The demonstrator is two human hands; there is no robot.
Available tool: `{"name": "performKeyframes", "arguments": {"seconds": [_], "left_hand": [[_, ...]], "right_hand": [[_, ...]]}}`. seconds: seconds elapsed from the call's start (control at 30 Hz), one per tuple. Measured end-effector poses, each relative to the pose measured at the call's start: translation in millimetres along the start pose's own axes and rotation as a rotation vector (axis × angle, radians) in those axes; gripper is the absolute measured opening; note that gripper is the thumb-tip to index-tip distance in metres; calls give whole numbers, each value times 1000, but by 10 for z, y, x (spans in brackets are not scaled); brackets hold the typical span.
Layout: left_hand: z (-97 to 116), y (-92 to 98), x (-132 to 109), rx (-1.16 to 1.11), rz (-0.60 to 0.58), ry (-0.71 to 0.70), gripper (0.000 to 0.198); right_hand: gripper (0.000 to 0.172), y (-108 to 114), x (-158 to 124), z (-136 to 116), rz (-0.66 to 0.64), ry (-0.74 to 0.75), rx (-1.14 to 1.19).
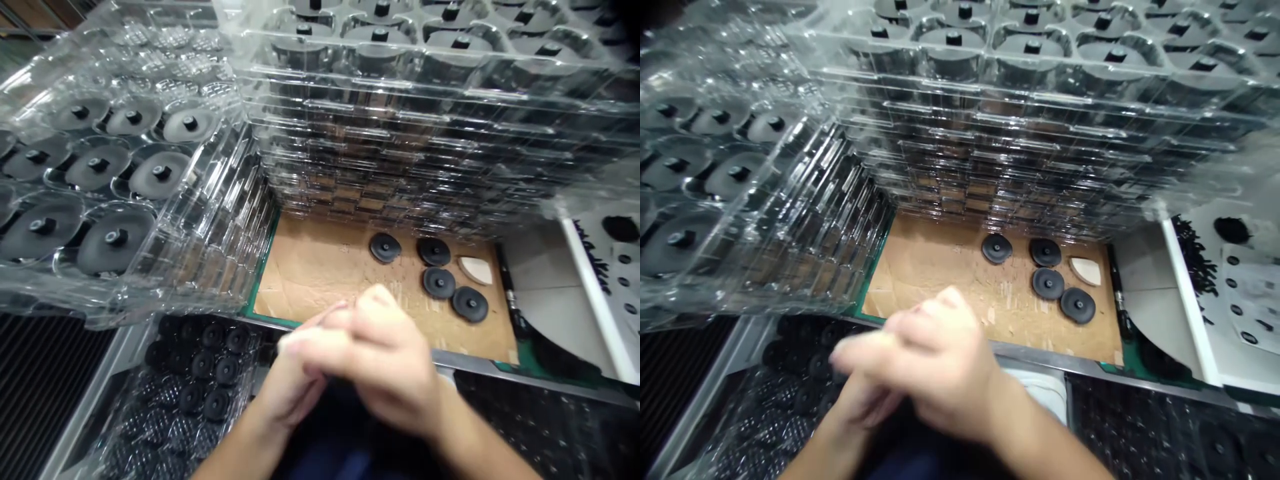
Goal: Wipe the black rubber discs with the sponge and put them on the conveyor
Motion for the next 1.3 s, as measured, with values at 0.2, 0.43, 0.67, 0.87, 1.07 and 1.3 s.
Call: {"name": "performKeyframes", "arguments": {"seconds": [0.2,0.43,0.67,0.87,1.07,1.3], "left_hand": [[17,94,-10,-176,-17,-75,66],[-23,20,13,-168,-54,-44,63],[-10,-135,5,-101,-43,-13,48],[-86,-194,47,-64,-53,60,45],[-75,-235,63,-80,-161,69,56],[-82,-327,84,-86,-151,103,53]], "right_hand": [[21,-203,-793,678,48,-580,-29],[23,-242,-1038,563,100,-712,-16],[23,230,-211,-86,276,-274,-22],[20,143,-202,-14,113,-304,-2],[20,267,-343,-86,79,-219,112],[23,491,-432,-40,72,-304,-229]]}}
Point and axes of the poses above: each hand's wrist, its own x-axis towards the middle knuckle, its own y-axis out of the back of the hand, z = x × y, the point moved 5 cm from there along x, towards the middle knuckle, and after that the axes turned 15 degrees about y, right-handed, at the moved point
